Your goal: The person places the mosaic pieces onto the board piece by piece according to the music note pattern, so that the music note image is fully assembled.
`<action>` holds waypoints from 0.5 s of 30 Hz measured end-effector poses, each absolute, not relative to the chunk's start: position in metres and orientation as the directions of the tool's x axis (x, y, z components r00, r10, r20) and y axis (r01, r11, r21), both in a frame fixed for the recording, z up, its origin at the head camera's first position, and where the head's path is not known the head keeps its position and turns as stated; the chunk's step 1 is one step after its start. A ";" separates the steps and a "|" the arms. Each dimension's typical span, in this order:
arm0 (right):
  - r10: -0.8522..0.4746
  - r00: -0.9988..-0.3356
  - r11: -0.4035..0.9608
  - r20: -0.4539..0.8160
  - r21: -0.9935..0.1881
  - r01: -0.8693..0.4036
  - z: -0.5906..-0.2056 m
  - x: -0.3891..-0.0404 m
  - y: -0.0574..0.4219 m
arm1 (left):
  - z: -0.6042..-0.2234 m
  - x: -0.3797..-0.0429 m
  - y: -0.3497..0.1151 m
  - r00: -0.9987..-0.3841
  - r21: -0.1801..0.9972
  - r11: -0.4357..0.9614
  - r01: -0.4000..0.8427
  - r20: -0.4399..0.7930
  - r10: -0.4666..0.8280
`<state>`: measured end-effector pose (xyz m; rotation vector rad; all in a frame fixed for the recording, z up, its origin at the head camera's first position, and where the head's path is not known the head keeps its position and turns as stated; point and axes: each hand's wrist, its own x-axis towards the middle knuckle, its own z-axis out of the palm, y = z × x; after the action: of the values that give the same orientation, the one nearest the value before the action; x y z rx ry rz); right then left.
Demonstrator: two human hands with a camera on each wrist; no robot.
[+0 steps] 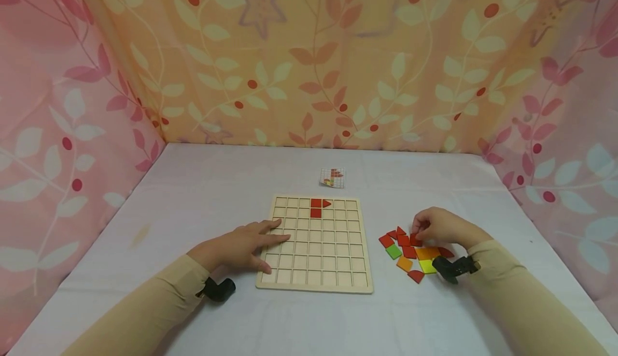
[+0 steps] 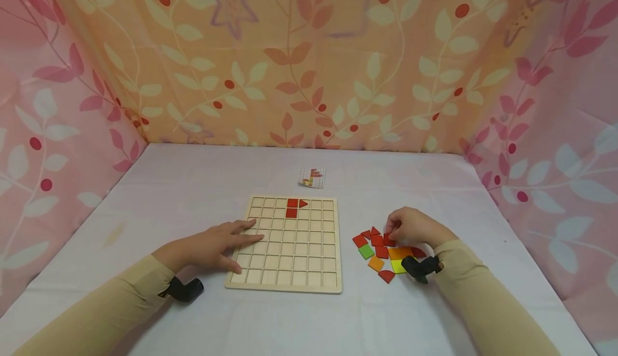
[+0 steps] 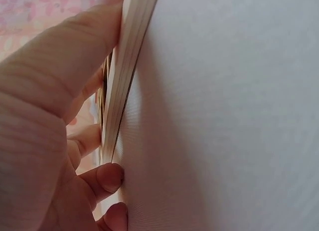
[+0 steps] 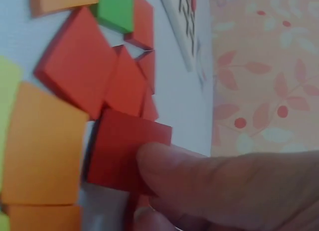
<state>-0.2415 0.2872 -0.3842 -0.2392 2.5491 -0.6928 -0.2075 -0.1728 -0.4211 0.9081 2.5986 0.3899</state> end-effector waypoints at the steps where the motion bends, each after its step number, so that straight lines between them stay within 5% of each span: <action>1: -0.298 -0.865 0.852 -0.403 -0.521 -0.051 -0.382 -0.242 0.287 | -0.421 -0.207 -0.173 -0.729 0.369 0.756 0.541 -0.243 0.640; 15: -0.341 -0.904 0.813 -0.259 -0.563 -0.146 -0.369 -0.262 0.239 | -0.416 -0.206 -0.171 -0.731 0.363 0.759 0.540 -0.245 0.637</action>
<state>-0.2616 0.2393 -0.3690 -0.3680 2.6491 -0.7826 -0.2055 -0.1713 -0.4160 0.9034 2.6008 0.3808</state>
